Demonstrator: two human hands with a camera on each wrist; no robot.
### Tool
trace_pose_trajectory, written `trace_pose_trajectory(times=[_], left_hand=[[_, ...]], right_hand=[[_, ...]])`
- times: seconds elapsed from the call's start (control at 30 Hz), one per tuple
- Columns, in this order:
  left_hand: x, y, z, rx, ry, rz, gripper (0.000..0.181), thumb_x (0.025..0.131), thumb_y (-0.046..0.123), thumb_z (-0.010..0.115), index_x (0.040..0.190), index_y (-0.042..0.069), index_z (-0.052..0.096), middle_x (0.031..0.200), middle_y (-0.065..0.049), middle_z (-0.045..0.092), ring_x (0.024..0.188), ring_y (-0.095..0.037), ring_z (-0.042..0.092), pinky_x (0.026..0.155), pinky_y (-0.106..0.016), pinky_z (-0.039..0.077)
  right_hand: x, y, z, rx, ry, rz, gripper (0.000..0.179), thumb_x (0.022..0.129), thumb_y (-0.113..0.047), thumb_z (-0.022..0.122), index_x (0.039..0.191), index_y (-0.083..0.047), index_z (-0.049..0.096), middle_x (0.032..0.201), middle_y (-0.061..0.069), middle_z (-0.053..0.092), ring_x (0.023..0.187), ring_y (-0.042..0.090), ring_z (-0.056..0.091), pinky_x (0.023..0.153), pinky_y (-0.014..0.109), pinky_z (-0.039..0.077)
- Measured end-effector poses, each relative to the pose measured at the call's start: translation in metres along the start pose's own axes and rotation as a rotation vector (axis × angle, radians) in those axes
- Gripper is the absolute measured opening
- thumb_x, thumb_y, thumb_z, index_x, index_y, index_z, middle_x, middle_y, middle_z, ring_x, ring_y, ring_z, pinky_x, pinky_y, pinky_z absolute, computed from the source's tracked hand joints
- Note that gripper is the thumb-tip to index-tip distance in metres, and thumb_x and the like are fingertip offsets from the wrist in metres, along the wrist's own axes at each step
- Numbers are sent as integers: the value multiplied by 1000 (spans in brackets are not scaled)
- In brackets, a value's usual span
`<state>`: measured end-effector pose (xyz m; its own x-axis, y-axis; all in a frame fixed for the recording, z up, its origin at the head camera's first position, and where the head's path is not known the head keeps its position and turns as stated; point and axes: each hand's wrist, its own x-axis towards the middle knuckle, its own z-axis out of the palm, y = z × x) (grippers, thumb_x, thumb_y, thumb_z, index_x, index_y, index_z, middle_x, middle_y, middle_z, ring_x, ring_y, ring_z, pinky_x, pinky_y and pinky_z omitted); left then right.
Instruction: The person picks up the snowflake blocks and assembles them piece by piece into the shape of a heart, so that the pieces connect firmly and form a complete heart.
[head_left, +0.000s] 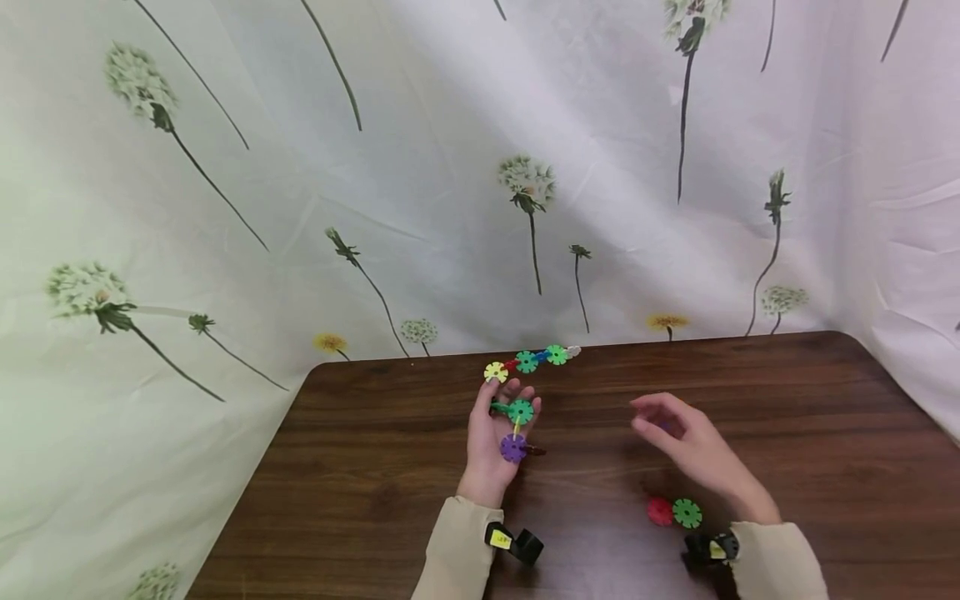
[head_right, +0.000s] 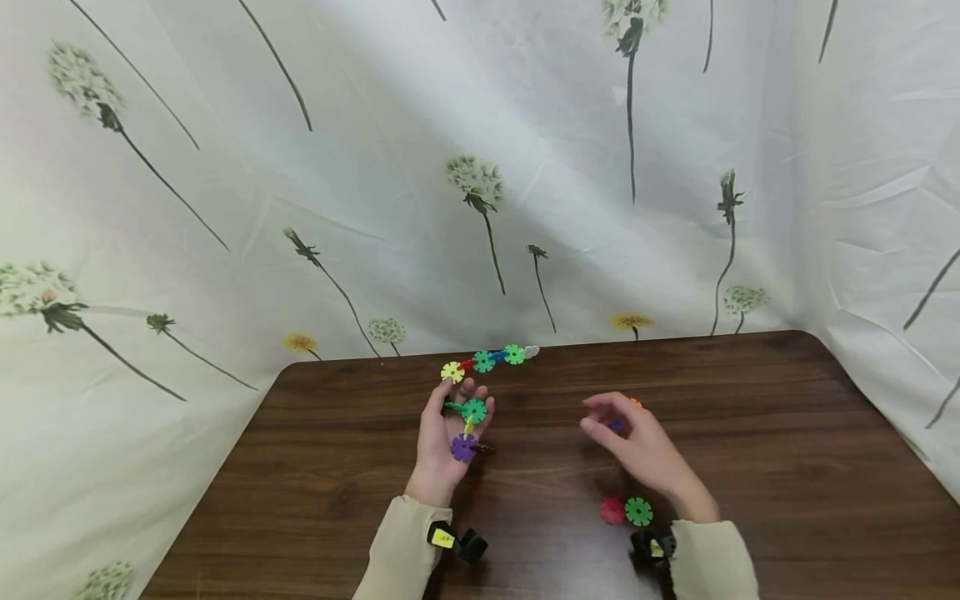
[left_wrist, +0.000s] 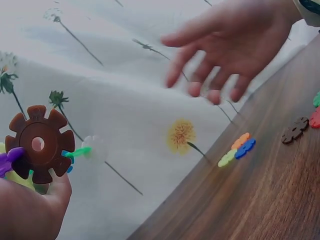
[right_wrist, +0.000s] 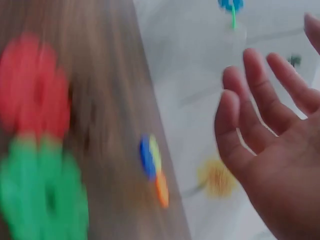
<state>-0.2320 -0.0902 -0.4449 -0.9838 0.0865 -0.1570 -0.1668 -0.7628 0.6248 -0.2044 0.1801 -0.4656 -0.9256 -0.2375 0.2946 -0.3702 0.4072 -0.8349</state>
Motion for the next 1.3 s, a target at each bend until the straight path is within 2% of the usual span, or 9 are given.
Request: trace_pose_trajectory(times=[0.2, 0.27, 0.4, 0.57, 0.7, 0.93, 1.03, 1.17, 1.3], left_hand=[[0, 1, -1, -7, -13, -12, 39, 100, 34, 48, 131, 12, 37, 100, 4, 60, 94, -13, 64, 89, -32, 55], [0, 2, -1, -15, -18, -12, 40, 100, 33, 49, 131, 12, 36, 98, 4, 61, 94, -14, 65, 89, -31, 55], [-1, 3, -1, -33, -23, -14, 36, 100, 32, 49, 129, 14, 39, 95, 4, 62, 92, -14, 65, 87, -31, 55], [-1, 5, -2, -43, -54, -17, 39, 100, 33, 47, 131, 13, 36, 93, 5, 63, 90, -13, 65, 87, -31, 55], [0, 5, -2, -52, -63, -29, 38, 101, 33, 46, 132, 13, 35, 93, 5, 63, 90, -13, 65, 87, -30, 55], [-1, 6, -2, -56, -53, -41, 29, 101, 33, 47, 120, 13, 43, 92, 5, 63, 91, -13, 64, 87, -30, 55], [-1, 6, -2, -59, -51, -41, 26, 100, 34, 48, 115, 13, 46, 93, 5, 64, 91, -13, 64, 87, -30, 55], [-2, 6, -3, -52, -47, -42, 25, 100, 35, 48, 114, 14, 46, 93, 5, 64, 92, -13, 64, 88, -31, 55], [-2, 6, -2, -35, -46, -40, 30, 100, 36, 47, 120, 14, 43, 95, 5, 63, 93, -12, 64, 89, -30, 54]], right_hand=[[-17, 25, -37, -107, -97, 111, 33, 97, -29, 59, 122, -8, 59, 112, 6, 65, 96, -1, 57, 78, 20, 51], [-21, 31, -48, -148, -106, 147, 34, 97, -32, 58, 122, -9, 60, 114, 6, 65, 97, -3, 56, 78, 20, 50], [-28, 40, -66, -197, -111, 190, 34, 96, -33, 60, 121, -10, 61, 110, 5, 65, 91, -3, 55, 73, 20, 49], [-38, 49, -77, -175, -166, 184, 30, 93, -28, 65, 117, -11, 63, 103, 2, 65, 81, 3, 55, 65, 21, 48], [-44, 51, -80, -150, -216, 161, 28, 90, -25, 68, 114, -11, 64, 98, 1, 64, 77, 5, 53, 61, 22, 45], [-45, 54, -68, -95, -343, 15, 30, 83, -20, 76, 110, -16, 65, 100, -1, 65, 82, 5, 50, 64, 22, 41], [-44, 52, -62, -142, -404, 40, 32, 79, -27, 79, 108, -22, 65, 102, -5, 63, 88, 5, 44, 68, 27, 35], [-42, 44, -54, -243, -459, 109, 34, 74, -38, 81, 102, -30, 64, 103, -6, 58, 98, 12, 40, 75, 35, 30], [-41, 36, -47, -305, -465, 135, 39, 67, -38, 84, 99, -32, 62, 99, -3, 52, 98, 22, 40, 74, 40, 30]])
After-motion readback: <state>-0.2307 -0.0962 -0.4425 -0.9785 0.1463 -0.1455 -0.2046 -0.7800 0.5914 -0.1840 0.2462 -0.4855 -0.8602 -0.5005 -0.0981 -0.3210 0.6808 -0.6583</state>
